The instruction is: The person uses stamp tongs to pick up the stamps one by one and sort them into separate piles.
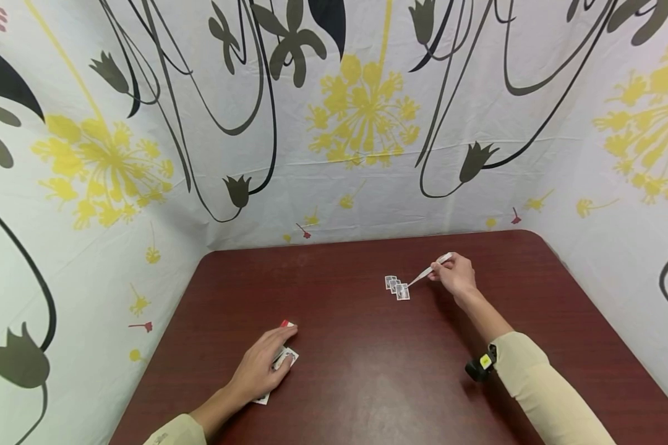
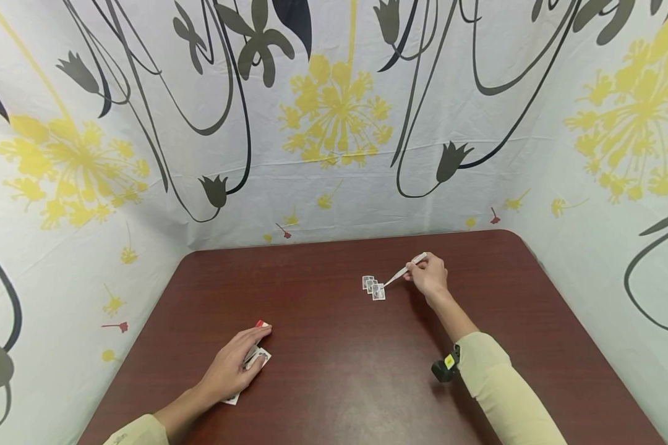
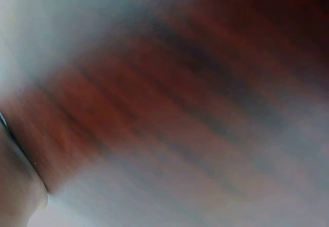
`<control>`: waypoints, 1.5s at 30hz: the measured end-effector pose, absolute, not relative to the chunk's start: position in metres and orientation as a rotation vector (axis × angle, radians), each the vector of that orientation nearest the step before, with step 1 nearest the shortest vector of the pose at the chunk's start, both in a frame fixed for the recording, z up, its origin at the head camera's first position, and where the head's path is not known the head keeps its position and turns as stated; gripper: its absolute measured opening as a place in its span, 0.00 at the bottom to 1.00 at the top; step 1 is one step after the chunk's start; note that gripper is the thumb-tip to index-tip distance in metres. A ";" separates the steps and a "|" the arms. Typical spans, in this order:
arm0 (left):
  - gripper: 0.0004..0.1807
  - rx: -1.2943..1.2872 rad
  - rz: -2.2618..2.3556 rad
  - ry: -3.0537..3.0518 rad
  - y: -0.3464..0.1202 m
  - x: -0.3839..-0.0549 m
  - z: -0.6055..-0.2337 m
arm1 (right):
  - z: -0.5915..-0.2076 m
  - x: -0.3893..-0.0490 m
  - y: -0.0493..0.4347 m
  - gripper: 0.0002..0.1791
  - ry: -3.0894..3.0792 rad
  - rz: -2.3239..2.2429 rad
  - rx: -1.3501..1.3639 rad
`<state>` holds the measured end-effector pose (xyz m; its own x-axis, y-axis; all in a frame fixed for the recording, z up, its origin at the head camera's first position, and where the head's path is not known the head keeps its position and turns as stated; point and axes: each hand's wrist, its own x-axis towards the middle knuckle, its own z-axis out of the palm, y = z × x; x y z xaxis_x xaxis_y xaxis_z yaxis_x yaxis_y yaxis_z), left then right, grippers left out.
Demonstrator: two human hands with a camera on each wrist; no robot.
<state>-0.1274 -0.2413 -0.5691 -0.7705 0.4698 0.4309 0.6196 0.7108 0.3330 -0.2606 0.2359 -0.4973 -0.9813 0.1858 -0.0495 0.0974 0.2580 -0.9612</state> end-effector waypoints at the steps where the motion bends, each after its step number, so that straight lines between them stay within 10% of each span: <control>1: 0.32 -0.856 -0.673 -2.601 -0.241 -0.127 -0.569 | -0.497 -0.260 0.236 0.09 -2.430 1.852 -0.276; 45: 0.34 -0.835 -0.743 -2.537 -0.245 -0.129 -0.563 | -0.466 -0.205 0.141 0.07 -2.163 2.141 -0.050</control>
<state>-0.1289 -0.2446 -0.5629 -0.7574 0.4359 0.4861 0.6293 0.6858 0.3656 -0.2047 0.1411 -0.4665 -0.9946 0.0925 0.0464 -0.0455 0.0124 -0.9989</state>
